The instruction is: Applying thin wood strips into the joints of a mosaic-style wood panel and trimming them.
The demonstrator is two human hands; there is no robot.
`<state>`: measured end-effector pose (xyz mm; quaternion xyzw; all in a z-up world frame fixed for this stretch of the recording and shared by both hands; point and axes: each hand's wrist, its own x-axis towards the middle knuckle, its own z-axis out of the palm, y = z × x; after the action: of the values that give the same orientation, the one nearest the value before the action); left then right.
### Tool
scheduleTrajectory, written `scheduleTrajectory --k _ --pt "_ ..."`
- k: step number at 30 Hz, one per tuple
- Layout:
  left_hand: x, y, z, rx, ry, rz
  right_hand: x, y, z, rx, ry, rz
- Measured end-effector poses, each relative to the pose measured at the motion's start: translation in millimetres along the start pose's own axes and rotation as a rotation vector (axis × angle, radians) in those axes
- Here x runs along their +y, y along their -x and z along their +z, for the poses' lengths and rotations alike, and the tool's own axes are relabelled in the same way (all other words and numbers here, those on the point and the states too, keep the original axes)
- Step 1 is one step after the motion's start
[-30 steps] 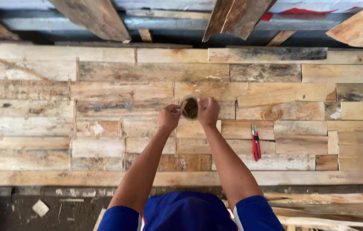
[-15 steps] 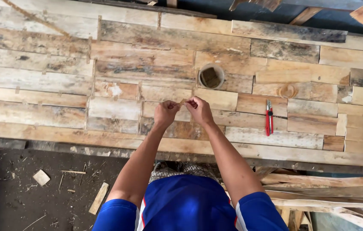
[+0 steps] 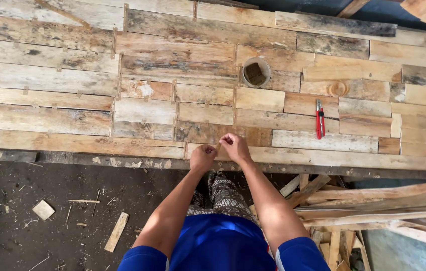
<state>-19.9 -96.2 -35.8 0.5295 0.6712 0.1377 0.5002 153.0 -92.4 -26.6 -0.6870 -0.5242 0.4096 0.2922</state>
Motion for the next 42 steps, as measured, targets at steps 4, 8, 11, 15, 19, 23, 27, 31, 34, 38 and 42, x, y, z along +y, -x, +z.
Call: scheduleTrajectory --k 4,8,11,15,19,23,27,31,34,38,42 --pt "-10.5 14.9 6.5 -0.023 -0.036 -0.043 10.7 24.0 2.6 -0.015 0.009 0.030" --pt "-9.5 22.7 10.5 -0.038 -0.022 -0.038 7.8 36.5 -4.6 -0.040 0.078 0.069" --pt "-11.3 25.5 20.4 -0.034 -0.025 -0.035 14.1 41.4 -6.9 -0.046 0.099 0.084" --pt "-6.3 26.5 33.4 -0.032 -0.017 -0.061 24.9 40.1 -13.0 -0.022 0.088 0.071" --pt "-2.7 25.0 49.8 0.010 -0.028 -0.010 27.4 42.4 -25.3 0.010 0.091 0.028" --pt "9.4 20.9 60.9 0.037 -0.036 0.039 32.6 39.3 -36.0 0.066 0.091 -0.058" --pt "21.0 20.8 65.4 0.083 -0.025 0.060 40.5 37.5 -42.4 0.140 0.094 -0.193" --pt "22.6 18.1 72.9 0.113 -0.043 0.075 38.4 40.2 -55.2 0.147 0.081 -0.136" --pt "21.5 14.2 81.4 0.105 -0.012 0.105 40.4 43.4 -64.8 0.140 0.060 -0.122" --pt "33.7 15.2 89.9 0.140 0.106 0.076 46.6 44.9 -80.7 0.150 0.069 -0.186" --pt "29.8 1.1 111.9 0.259 0.140 0.161 55.2 31.3 -95.3 0.125 0.060 -0.189"
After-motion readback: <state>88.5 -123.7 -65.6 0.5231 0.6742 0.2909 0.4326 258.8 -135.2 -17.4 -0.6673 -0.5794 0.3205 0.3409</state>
